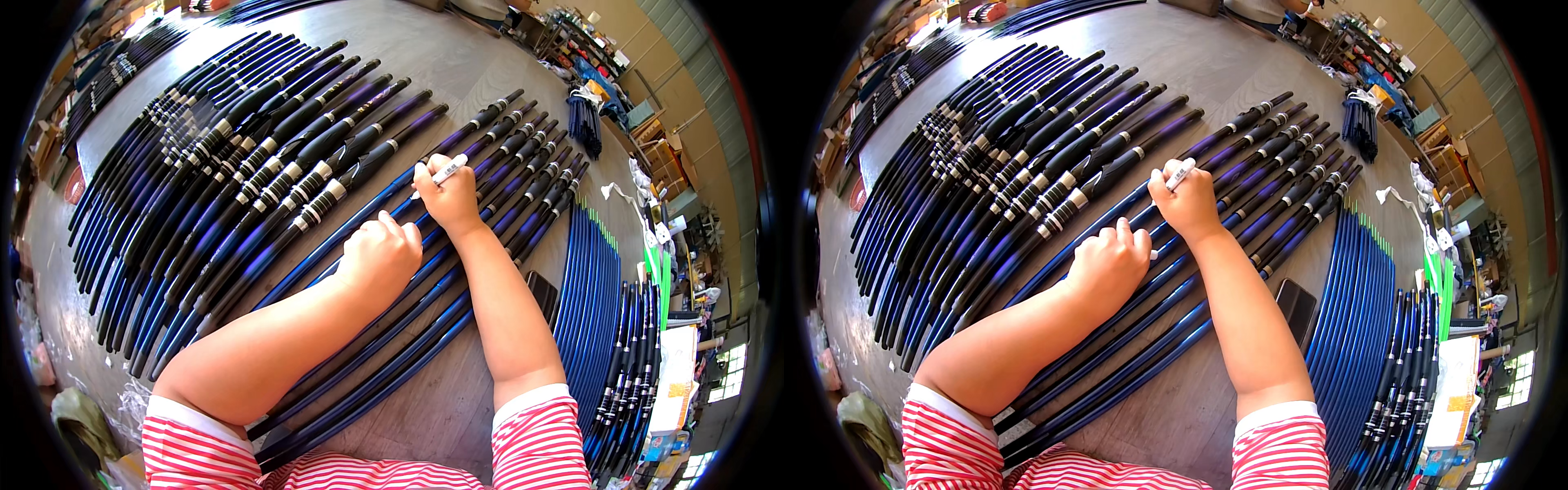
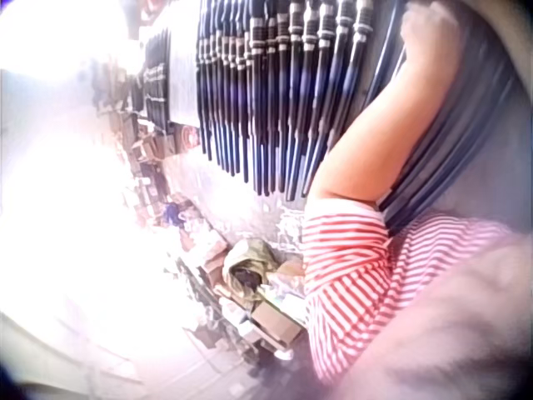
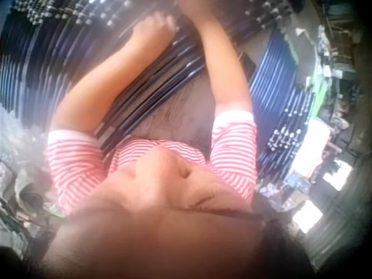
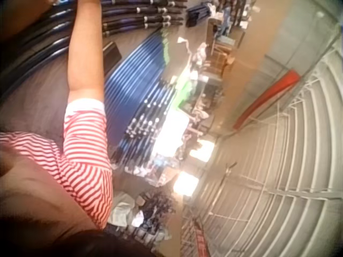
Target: The person uses a white marker to mark positions on a set of blue rods laid out on a table. They then pick up one rod, slide a grey grip onto the handle end, and return it to the table.
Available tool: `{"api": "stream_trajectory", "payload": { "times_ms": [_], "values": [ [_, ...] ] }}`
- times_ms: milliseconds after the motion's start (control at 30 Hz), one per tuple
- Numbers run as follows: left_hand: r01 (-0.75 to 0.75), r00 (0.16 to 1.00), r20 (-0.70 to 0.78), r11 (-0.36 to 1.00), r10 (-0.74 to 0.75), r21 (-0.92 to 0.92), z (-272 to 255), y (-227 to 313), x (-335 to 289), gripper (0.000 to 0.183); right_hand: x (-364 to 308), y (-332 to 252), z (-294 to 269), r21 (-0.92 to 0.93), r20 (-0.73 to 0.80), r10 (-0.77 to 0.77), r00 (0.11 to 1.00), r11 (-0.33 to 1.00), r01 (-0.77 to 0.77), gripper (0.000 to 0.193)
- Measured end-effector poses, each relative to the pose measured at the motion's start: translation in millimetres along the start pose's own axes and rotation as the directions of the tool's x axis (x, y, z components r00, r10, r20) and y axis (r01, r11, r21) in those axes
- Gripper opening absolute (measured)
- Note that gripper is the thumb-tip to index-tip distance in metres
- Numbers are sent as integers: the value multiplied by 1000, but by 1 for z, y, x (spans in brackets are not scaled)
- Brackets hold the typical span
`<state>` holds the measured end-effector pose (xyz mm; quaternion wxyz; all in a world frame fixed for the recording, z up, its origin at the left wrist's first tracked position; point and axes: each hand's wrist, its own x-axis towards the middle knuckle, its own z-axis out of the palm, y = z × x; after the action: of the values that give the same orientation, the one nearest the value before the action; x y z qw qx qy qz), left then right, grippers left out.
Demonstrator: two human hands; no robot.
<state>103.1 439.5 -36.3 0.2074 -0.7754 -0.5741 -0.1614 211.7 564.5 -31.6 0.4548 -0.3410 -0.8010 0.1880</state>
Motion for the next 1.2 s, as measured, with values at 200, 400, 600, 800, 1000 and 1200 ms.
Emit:
{"api": "stream_trajectory", "payload": {
  "times_ms": [200,400,600,800,1000,1200],
  "values": [
    [6,1000,-17,1000,-6,1,3,0,0,10,0,1,1,-24,22,3,1000,1000,-2,27],
    [25,994,103,996,-34,91,-4,2,0,28,0,2,1,-60,19,-49,999,997,51,26],
    [34,993,108,997,-41,68,-3,2,0,28,1,-1,0,-90,30,-50,998,995,52,26],
    [29,995,95,997,-36,77,-2,2,0,28,0,2,1,-40,11,-27,1000,999,28,26],
    [13,1000,5,1000,-13,-13,1,0,0,9,0,0,0,-71,11,-67,998,995,67,26],
    [30,994,100,998,-36,64,-3,2,1,29,0,1,0,-57,2,-64,998,996,64,27]
  ]
}}
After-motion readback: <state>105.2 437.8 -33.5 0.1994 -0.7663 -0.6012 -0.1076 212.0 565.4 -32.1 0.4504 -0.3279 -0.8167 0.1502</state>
